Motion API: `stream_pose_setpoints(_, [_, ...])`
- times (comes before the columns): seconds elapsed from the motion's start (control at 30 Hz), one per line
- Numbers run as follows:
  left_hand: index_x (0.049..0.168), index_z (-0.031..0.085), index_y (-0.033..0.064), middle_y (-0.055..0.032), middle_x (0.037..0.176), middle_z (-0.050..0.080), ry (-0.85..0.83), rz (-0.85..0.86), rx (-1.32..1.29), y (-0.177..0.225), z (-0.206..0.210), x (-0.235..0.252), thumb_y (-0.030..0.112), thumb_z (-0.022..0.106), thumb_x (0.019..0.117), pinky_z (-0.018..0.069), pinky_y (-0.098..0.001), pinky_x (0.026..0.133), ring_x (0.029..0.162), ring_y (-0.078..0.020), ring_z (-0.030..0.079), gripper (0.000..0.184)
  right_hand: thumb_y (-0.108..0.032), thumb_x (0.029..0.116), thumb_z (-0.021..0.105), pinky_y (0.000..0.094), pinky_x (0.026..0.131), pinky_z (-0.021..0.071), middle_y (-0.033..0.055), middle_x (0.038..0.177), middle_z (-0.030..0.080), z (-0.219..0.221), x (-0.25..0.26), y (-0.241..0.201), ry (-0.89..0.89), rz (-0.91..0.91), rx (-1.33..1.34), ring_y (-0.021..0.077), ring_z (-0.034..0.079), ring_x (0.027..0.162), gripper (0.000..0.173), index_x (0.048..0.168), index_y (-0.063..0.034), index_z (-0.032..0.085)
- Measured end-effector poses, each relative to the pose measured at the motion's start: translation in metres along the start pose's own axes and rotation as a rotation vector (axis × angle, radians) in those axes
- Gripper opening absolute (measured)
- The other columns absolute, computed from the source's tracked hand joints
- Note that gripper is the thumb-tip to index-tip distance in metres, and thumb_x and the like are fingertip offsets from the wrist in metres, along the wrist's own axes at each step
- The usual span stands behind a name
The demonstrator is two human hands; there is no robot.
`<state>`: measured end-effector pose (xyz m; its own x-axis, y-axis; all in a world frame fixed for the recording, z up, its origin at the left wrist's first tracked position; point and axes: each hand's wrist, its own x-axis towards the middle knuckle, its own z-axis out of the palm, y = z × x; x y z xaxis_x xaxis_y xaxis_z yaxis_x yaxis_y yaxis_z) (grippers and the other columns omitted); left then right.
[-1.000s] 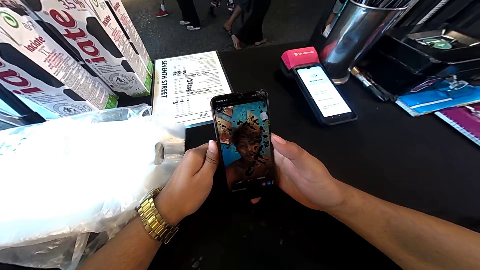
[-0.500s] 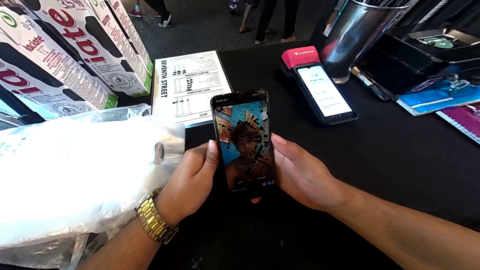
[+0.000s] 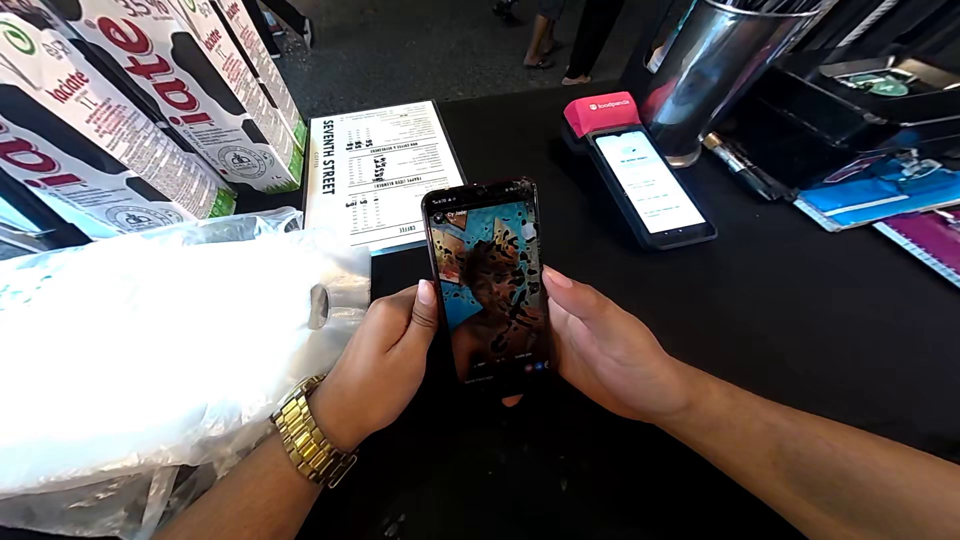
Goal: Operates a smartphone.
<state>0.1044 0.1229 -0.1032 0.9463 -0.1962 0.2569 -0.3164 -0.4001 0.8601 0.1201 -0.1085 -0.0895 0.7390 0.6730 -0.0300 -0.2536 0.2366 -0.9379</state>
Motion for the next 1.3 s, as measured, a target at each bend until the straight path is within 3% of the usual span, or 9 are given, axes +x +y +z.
stream_pose_setpoints(0.23, [0.094, 0.067, 0.0185, 0.0067, 0.081, 0.068, 0.011, 0.03, 0.039, -0.0003, 0.0001, 0.0003, 0.038, 0.025, 0.1121, 0.0575, -0.0219, 0.068, 0.081, -0.0026, 0.068, 0.05, -0.063, 0.102, 0.041, 0.0471, 0.073, 0.0639, 0.016, 0.128, 0.064, 0.0006, -0.0006, -0.0002, 0.016, 0.0, -0.007, 0.0318, 0.069, 0.11, 0.061, 0.147, -0.0233, 0.046])
stream_pose_setpoints(1.0, [0.096, 0.068, 0.0185, 0.0075, 0.084, 0.068, 0.009, 0.029, 0.035, 0.0005, -0.0004, 0.0001, 0.039, 0.025, 0.112, 0.0577, -0.0217, 0.073, 0.086, -0.0014, 0.068, 0.05, -0.065, 0.1005, 0.043, 0.048, 0.073, 0.0638, 0.0143, 0.131, 0.063, 0.0012, -0.0003, -0.0002, 0.034, 0.012, -0.016, 0.0311, 0.068, 0.112, 0.063, 0.15, -0.0251, 0.045])
stream_pose_setpoints(1.3, [0.092, 0.066, 0.0177, 0.0068, 0.08, 0.066, 0.027, 0.031, 0.052, 0.0013, 0.0, -0.0001, 0.037, 0.026, 0.1122, 0.0563, -0.0205, 0.07, 0.081, -0.0013, 0.067, 0.049, -0.065, 0.1007, 0.043, 0.047, 0.072, 0.0641, 0.0144, 0.13, 0.063, 0.0016, -0.0004, -0.0006, 0.028, 0.004, -0.019, 0.0306, 0.069, 0.111, 0.062, 0.149, -0.0254, 0.046])
